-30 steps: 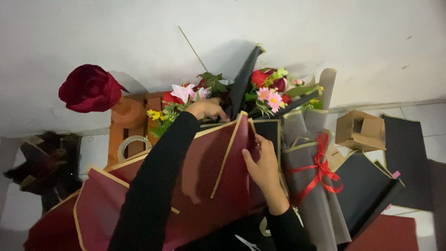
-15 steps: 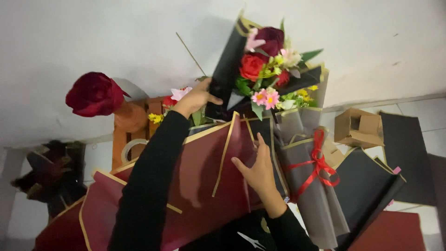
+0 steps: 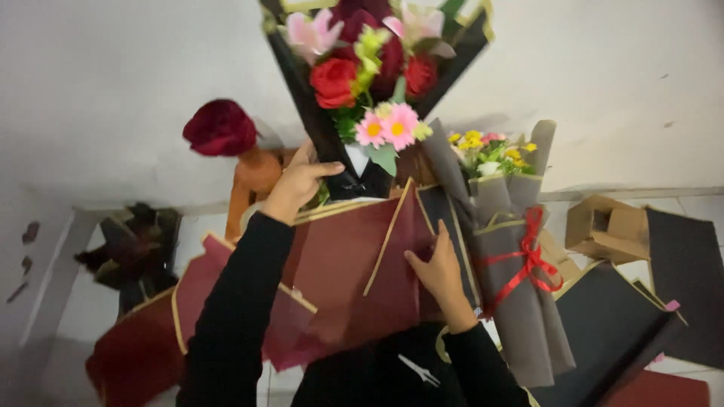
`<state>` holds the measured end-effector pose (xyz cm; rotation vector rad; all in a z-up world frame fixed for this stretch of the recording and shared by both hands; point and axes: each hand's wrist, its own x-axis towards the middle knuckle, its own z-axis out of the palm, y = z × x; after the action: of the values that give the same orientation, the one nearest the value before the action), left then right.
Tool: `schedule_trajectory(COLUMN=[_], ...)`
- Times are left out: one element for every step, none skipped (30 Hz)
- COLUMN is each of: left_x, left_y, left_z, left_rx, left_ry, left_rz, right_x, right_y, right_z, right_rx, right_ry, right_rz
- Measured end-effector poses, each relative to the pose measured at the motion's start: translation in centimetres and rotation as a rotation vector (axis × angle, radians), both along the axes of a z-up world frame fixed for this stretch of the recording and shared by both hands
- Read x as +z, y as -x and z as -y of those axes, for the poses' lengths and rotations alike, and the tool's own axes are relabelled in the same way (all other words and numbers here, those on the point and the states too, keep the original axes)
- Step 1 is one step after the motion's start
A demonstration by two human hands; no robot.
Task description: Arranging and wrapping a flower bouquet with multiple layers of decorative paper and tape.
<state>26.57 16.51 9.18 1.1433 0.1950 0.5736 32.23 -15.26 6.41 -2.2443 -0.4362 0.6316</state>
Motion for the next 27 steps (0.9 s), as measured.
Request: schedule_trajectory(left_x=[0.0,0.0,-0.4,-1.3,-2.1,-2.9,-3.6,-4.2,-4.7,-6.5,-8.4,-10.2,-10.5,-10.8,-11.0,-11.0,-11.0,-11.1,-10.4,-9.7,-9.0,-10.3,-11.5,-12.8,-12.7,-12.8,-12.8], left_y=[1.5,3.0,5.1,6.8,8.5,10.2,11.9,13.6,14.9,15.8,17.0,18.2,18.9,19.5,20.1,20.3,20.4,20.5,20.3,20.0,19.6,19.1,18.5,17.9,17.0,16.1,15.0], left_z=[1.0,1.9,3.2,4.1,5.2,6.3,7.9,9.5,11.0,11.3,12.2,13.0,13.6,14.2,14.7,14.8,15.1,15.3,15.8,16.2,16.8,17.1,17.2,17.4,17.8,18.3,18.8], left_rx=[0.012,0.017,0.030,0.051,0.107,0.162,0.173,0.234,0.288,0.291,0.285,0.279,0.285,0.303,0.316,0.317,0.322,0.327,0.322,0.311,0.300,0.296,0.297,0.297,0.289,0.279,0.264], left_ry=[0.009,0.076,0.155,0.174,0.210,0.244,0.251,0.295,0.335,0.338,0.394,0.450,0.447,0.433,0.418,0.416,0.386,0.356,0.352,0.370,0.392,0.391,0.348,0.305,0.305,0.309,0.313], left_rz=[-0.006,0.012,0.022,0.008,-0.010,-0.028,-0.036,-0.076,-0.113,-0.116,-0.154,-0.192,-0.188,-0.242,-0.297,-0.294,-0.325,-0.357,-0.356,-0.379,-0.404,-0.405,-0.470,-0.534,-0.537,-0.582,-0.629], right_x=[-0.2,-0.5,-0.9,-0.6,-0.5,-0.4,-1.2,-1.9,-2.5,-2.5,-2.6,-2.6,-3.8,-4.9,-5.9,-5.6,-5.5,-5.3,-5.2,-5.1,-5.1,-5.5,-5.9,-6.3,-6.4,-6.6,-6.7], right_y=[0.0,0.1,0.5,0.9,1.3,1.6,1.9,2.1,2.1,2.2,2.6,2.9,2.6,2.3,2.1,2.4,2.7,2.9,3.2,3.4,3.6,4.0,4.2,4.3,4.8,5.2,5.6], right_z=[0.2,0.3,0.8,0.9,1.0,1.1,1.4,1.7,1.9,1.7,1.9,2.1,2.3,2.4,2.7,2.8,3.1,3.4,3.9,4.4,5.0,5.8,6.5,7.2,7.5,7.8,8.2], right_rx=[0.012,0.022,0.040,0.061,0.065,0.070,0.080,0.091,0.096,0.099,0.098,0.097,0.103,0.089,0.070,0.072,0.044,0.016,0.010,-0.039,-0.088,-0.092,-0.096,-0.099,-0.107,-0.139,-0.177], right_ry=[0.009,0.021,0.043,0.063,0.045,0.028,0.035,0.063,0.086,0.089,0.076,0.062,0.059,0.066,0.074,0.071,0.048,0.025,0.022,-0.035,-0.088,-0.088,-0.100,-0.113,-0.110,-0.088,-0.065], right_rz=[-0.006,0.014,0.023,0.008,0.009,0.010,0.001,0.002,0.007,0.004,0.007,0.010,0.012,0.013,0.014,0.016,0.028,0.039,0.040,0.038,0.035,0.035,0.083,0.132,0.131,0.114,0.098])
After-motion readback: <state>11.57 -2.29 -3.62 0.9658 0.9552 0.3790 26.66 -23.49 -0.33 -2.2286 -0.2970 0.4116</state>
